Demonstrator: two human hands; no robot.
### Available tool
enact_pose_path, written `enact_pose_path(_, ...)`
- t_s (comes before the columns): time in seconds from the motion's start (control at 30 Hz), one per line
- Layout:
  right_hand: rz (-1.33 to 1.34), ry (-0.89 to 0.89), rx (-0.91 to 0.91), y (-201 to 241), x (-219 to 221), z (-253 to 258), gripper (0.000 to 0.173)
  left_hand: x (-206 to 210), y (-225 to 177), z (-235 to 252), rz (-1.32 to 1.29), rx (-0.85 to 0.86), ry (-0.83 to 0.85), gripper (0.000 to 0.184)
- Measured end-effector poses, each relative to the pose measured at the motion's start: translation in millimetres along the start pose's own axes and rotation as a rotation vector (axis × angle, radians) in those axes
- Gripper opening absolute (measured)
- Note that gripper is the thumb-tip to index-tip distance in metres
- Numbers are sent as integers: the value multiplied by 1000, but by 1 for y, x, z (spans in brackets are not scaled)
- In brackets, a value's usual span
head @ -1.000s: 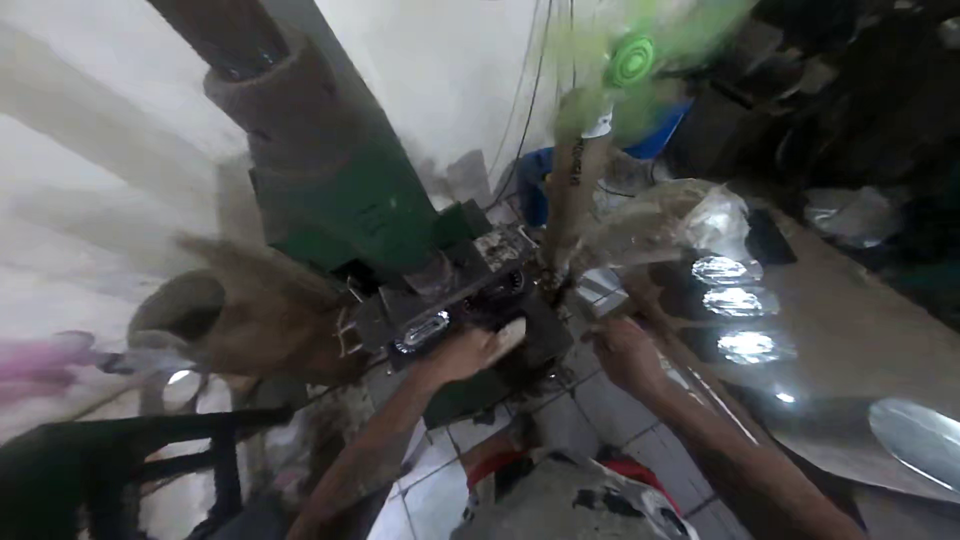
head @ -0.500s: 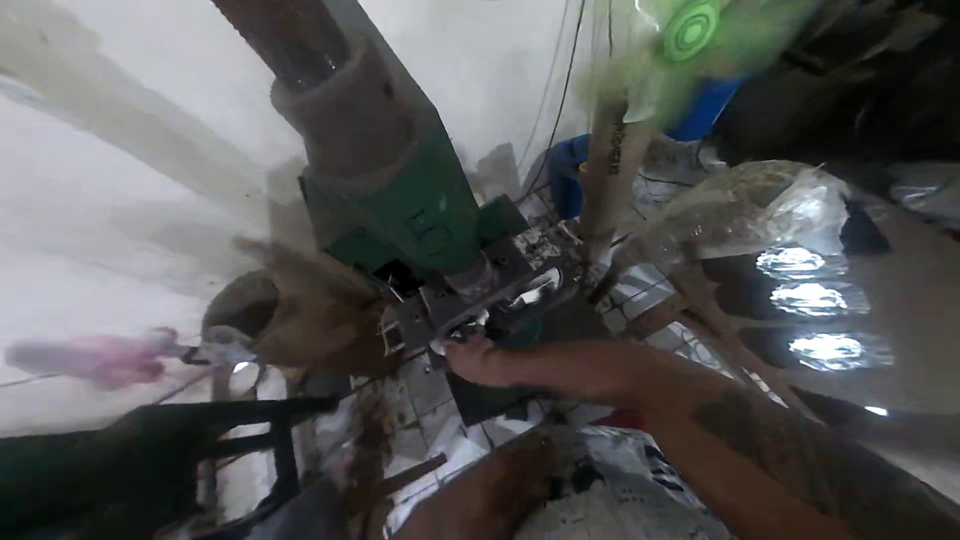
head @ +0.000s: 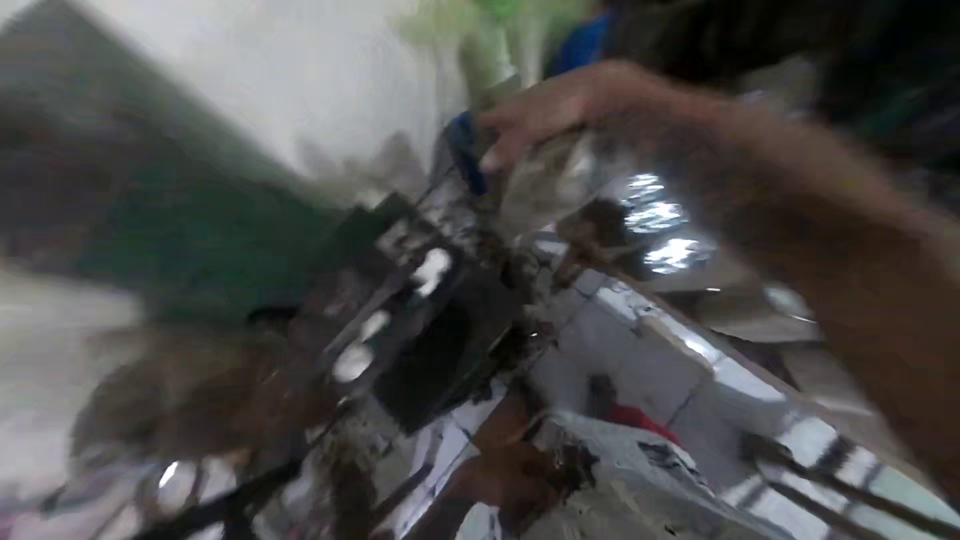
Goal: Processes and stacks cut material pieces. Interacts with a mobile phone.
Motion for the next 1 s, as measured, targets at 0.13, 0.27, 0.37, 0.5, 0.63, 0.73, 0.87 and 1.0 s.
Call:
enact_pose_path(0.13, 159, -3, -5, -40, 93, -190, 67, -33, -55, 50, 65, 34, -304, 60)
enact_pose_path(0.27, 276, -10, 435, -153, 231, -346, 94, -103, -114, 147, 374, -86, -508, 59)
enact_pose_path(0.37, 339, -259, 858, -255, 350, -410, 97, -132, -167, 252, 738, -118, -387, 36)
enact_pose_path(0.5, 382, -385, 952, -313, 413, -447, 97, -158, -192, 375, 1178, -5, -150, 36)
enact_pose_path(0.63, 525, -386, 1079, -316, 405, -447, 102, -170, -193, 411, 1308, -11, -5, 37)
enact_pose_path(0.73, 556, -383, 1135, -331, 422, -449, 109, -175, -174, 415, 1288, -70, 33, 47)
enact_pose_path(0.87, 552, -435, 1129, -322, 415, -450, 111, -171, -160, 414, 1218, -12, -18, 45)
enact_pose_path(1.0, 485, -452, 1069, -303, 405, -443, 108, -171, -161, 414, 1070, 46, -29, 51)
Point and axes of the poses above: each hand's wrist, its own z-axis towards the middle knuckle, its own x-axis out of the palm, y = z × x, the point moved 2 cm from there along z, towards the middle knuckle, and after that the axes turned 13 degrees about z, right-handed, at the moved point
